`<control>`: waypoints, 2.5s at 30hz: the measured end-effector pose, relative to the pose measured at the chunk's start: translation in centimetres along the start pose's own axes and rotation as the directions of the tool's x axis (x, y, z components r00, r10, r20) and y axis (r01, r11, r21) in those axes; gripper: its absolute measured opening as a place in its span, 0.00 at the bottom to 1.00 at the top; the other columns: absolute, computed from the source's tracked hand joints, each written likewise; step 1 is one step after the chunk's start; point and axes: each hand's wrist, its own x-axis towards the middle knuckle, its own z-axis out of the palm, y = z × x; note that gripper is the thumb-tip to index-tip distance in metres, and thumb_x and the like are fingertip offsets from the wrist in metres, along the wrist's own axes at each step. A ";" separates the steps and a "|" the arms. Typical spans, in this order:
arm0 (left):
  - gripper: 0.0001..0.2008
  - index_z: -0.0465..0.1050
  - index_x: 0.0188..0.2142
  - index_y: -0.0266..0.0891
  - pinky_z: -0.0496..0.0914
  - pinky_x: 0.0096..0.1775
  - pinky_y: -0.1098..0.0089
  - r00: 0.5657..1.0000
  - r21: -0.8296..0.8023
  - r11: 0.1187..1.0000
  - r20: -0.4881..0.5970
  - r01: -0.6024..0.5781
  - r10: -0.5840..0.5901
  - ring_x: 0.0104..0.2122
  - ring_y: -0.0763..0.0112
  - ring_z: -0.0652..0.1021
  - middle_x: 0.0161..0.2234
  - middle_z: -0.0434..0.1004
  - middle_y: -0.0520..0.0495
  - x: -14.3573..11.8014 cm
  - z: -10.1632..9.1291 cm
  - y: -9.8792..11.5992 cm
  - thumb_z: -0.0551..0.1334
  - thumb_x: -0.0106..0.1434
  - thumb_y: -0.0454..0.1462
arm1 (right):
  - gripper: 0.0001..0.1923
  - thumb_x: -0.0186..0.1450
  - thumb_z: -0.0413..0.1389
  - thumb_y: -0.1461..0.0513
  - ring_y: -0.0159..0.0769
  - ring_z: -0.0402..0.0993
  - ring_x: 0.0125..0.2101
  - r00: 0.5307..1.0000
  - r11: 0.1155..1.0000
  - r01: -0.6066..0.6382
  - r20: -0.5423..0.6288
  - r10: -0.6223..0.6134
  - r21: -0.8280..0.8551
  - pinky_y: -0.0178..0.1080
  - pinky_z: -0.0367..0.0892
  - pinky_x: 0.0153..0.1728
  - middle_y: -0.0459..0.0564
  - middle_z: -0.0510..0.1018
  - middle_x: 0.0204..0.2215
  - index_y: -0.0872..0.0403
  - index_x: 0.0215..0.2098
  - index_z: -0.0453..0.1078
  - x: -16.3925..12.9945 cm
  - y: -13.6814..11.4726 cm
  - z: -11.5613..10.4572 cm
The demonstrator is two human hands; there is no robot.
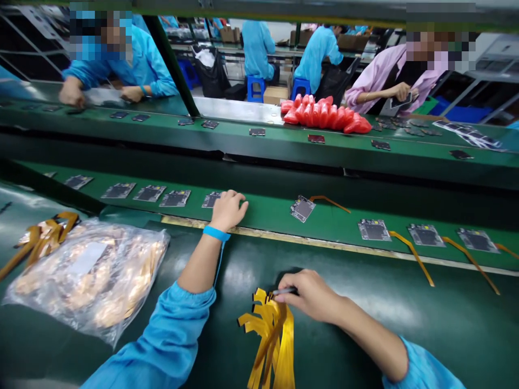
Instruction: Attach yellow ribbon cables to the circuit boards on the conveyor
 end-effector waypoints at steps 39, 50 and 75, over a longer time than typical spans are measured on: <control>0.16 0.83 0.47 0.45 0.75 0.51 0.60 0.970 -0.008 0.998 0.237 0.054 -0.051 0.51 0.52 0.83 0.51 0.85 0.43 0.4 -0.9 -3.3 0.56 0.70 0.35 | 0.16 0.69 0.59 0.52 0.36 0.75 0.31 0.949 0.988 0.074 -0.314 -0.027 0.138 0.35 0.64 0.34 0.49 0.82 0.29 0.55 0.32 0.78 12.0 0.2 -4.0; 0.16 0.84 0.47 0.43 0.69 0.64 0.61 0.931 -0.113 0.986 0.330 -0.126 0.157 0.63 0.56 0.76 0.67 0.72 0.45 0.2 -0.7 -4.0 0.56 0.71 0.33 | 0.06 0.66 0.64 0.59 0.40 0.81 0.36 0.879 0.998 -0.070 -0.473 0.064 0.006 0.35 0.66 0.36 0.50 0.87 0.35 0.52 0.36 0.82 21.7 1.0 -4.9; 0.15 0.81 0.51 0.39 0.66 0.66 0.60 0.911 -0.204 0.960 0.327 -0.191 0.251 0.67 0.57 0.72 0.68 0.69 0.40 0.1 0.2 -2.4 0.56 0.72 0.33 | 0.10 0.64 0.63 0.55 0.35 0.74 0.28 0.808 0.938 -0.339 -0.532 0.251 -0.072 0.34 0.61 0.27 0.47 0.83 0.27 0.50 0.34 0.85 21.9 1.5 -5.8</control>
